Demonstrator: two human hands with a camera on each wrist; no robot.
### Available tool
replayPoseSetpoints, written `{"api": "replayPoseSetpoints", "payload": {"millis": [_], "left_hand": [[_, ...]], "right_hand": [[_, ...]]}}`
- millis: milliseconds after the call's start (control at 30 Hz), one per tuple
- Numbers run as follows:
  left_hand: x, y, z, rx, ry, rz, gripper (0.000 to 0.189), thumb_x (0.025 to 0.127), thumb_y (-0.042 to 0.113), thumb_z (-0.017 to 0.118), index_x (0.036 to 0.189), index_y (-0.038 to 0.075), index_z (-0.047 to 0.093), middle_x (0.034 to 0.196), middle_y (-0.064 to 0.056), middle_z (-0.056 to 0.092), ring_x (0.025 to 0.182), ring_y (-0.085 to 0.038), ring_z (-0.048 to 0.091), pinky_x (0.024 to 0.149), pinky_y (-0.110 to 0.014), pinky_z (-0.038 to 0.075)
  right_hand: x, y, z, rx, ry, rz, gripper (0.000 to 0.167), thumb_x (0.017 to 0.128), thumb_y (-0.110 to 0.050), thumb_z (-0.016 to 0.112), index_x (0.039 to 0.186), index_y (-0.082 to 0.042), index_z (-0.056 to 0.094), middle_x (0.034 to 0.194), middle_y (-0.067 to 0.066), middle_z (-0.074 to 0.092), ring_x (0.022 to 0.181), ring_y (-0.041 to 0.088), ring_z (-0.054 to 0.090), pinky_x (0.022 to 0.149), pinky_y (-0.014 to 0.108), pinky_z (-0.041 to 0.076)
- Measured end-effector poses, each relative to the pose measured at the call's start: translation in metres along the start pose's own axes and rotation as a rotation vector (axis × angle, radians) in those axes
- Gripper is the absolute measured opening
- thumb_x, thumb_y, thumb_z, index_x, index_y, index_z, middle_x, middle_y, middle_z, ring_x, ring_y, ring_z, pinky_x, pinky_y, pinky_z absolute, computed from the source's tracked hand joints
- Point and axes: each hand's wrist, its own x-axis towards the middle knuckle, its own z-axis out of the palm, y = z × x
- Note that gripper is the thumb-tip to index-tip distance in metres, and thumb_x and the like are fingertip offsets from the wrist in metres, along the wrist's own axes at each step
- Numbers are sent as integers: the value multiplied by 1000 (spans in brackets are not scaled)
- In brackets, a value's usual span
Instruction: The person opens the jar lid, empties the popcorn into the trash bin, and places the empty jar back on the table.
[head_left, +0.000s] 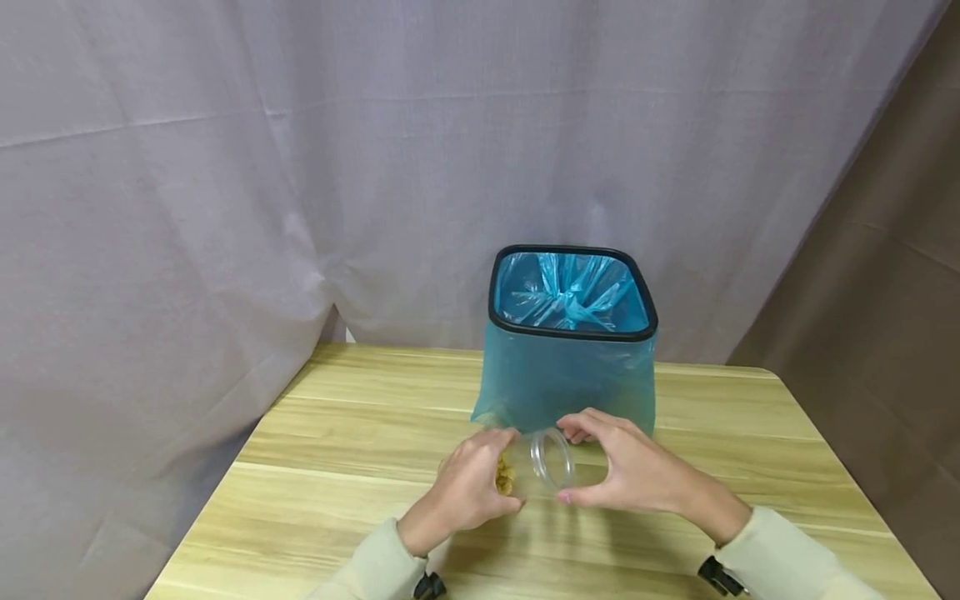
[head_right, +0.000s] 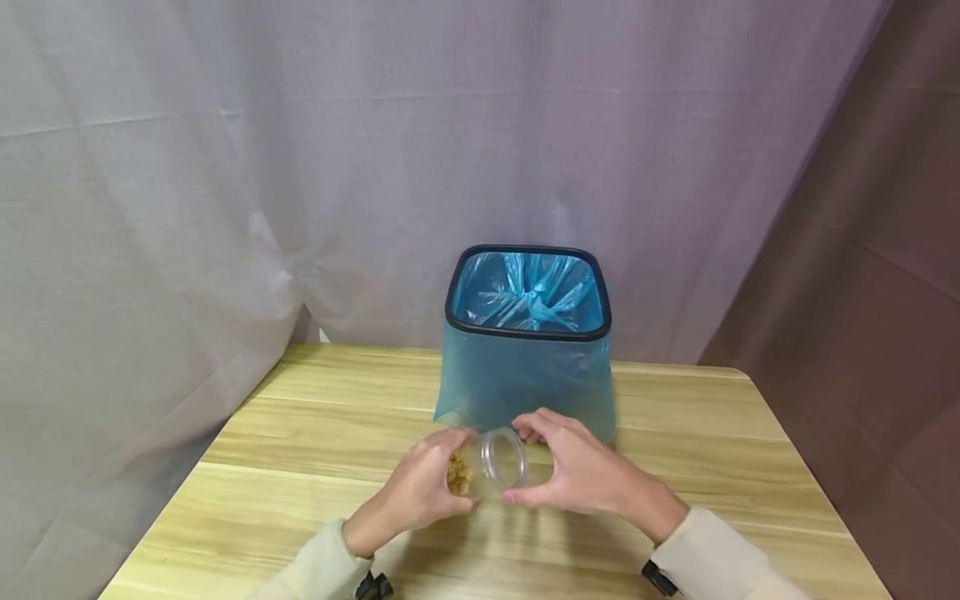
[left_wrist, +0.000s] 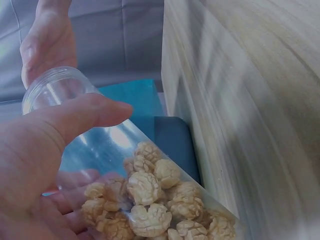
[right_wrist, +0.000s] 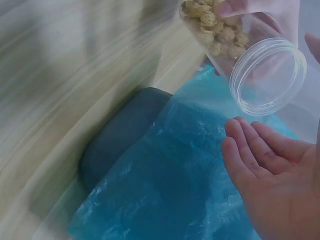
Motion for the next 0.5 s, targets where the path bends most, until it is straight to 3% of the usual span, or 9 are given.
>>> {"api": "replayPoseSetpoints", "payload": {"millis": [233, 500], "left_hand": [[-1, -1, 2, 5, -5, 11, 79, 68, 26, 98, 137, 7, 64, 131, -5, 72, 119, -22, 70, 99, -36, 60], [0, 1, 2, 0, -24, 17, 76, 69, 26, 98, 134, 7, 65, 129, -5, 73, 116, -20, 69, 99, -35, 59]], "right_hand": [[1, 2, 6, -2, -4, 6, 76, 79, -57, 88, 133, -10, 63, 117, -5, 68, 104, 7, 66, 90, 32, 61], [1, 1, 11, 5, 2, 15, 69, 78, -55, 90, 128, -13, 66, 114, -9, 67, 102, 17, 68, 89, 38, 61]]}}
